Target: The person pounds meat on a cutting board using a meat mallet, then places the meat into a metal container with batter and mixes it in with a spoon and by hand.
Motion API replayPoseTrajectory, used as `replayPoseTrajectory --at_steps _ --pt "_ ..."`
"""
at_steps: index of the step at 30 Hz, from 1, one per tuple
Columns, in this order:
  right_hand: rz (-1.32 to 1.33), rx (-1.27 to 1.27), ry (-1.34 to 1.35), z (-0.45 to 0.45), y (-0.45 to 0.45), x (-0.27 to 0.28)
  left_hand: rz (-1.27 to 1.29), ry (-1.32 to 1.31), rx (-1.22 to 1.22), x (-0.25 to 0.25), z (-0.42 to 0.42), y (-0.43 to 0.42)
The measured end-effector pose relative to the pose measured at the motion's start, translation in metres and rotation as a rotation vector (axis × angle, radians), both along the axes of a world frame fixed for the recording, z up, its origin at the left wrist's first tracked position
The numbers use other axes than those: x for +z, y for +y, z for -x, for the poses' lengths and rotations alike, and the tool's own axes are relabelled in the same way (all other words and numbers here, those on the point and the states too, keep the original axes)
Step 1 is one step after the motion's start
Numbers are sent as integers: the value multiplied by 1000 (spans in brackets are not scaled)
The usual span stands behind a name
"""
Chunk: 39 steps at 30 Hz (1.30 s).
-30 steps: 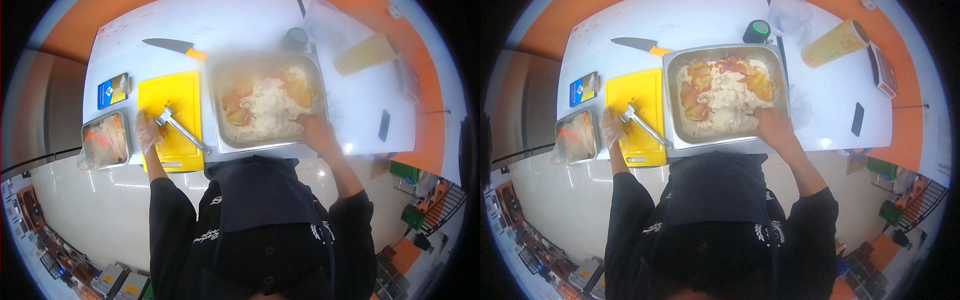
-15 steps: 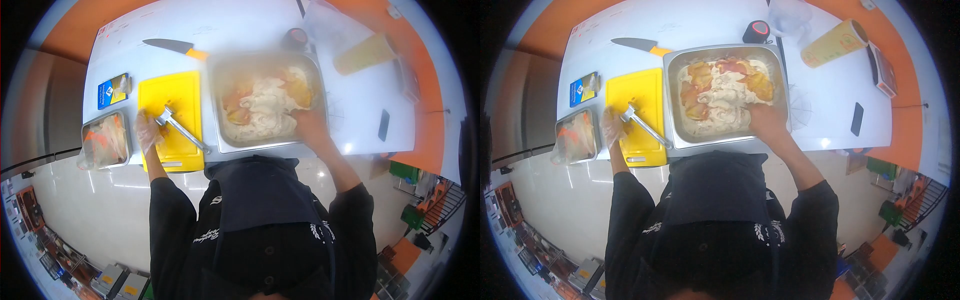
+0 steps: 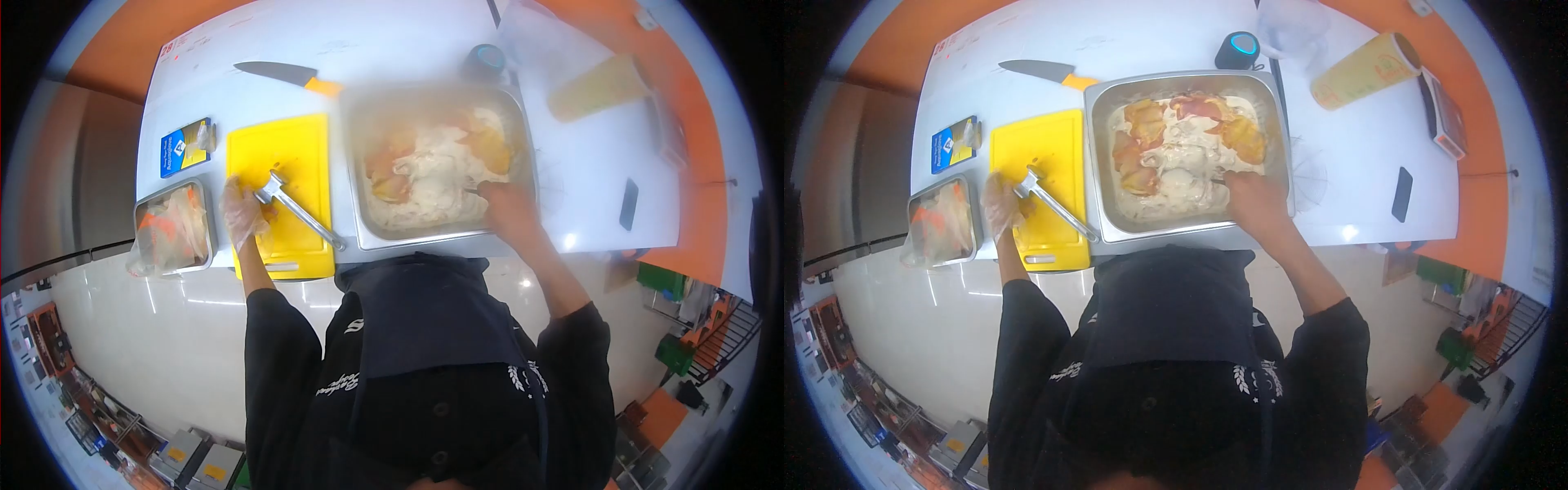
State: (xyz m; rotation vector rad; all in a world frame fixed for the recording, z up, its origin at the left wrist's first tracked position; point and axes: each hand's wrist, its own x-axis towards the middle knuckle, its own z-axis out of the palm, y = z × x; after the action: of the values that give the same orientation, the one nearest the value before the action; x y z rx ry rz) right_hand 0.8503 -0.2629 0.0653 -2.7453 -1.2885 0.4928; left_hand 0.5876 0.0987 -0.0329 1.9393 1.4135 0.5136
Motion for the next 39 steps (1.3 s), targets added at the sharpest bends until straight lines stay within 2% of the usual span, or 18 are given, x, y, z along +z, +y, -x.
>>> replayPoseTrajectory --at_steps 1,3,6,9,11,12,15,18,22,25,28,30,33,34,36,39 --pt "73 8 -1 1 1 -1 -8 14 -19 -2 -1 3" --pt "-10 -42 -31 1 5 6 138 -49 14 -8 3 7" --pt "-14 -17 7 1 5 -1 21 -13 8 5 -1 -4" --pt "32 -41 53 -3 4 -5 286 -64 79 22 -9 -8" --pt "42 -35 57 -8 12 0 152 -52 56 15 -6 -5" --pt "41 -22 55 -7 15 6 88 -38 42 6 -2 -4" --pt "64 78 46 6 33 4 -189 -73 -87 -89 30 46" --pt "30 109 126 20 56 -14 218 -119 66 4 -3 -3" --pt "42 86 227 7 76 -61 235 -181 71 -1 -1 -3" --pt "13 282 224 -23 69 -65 211 -161 64 5 -2 -4" --pt "-189 62 421 -31 48 -44 204 -190 61 -5 2 -3" --pt "-166 -57 528 -31 38 -31 220 -211 57 -6 2 -3" --pt "-160 -224 672 -37 23 -36 43 -75 9 -44 16 20" --pt "-161 -280 718 -39 18 -39 94 -73 28 -31 13 14" --pt "-231 -181 586 -40 9 -36 193 -74 65 11 -2 -5" --pt "-299 -180 520 -37 4 -22 11 -28 -6 -36 14 19"
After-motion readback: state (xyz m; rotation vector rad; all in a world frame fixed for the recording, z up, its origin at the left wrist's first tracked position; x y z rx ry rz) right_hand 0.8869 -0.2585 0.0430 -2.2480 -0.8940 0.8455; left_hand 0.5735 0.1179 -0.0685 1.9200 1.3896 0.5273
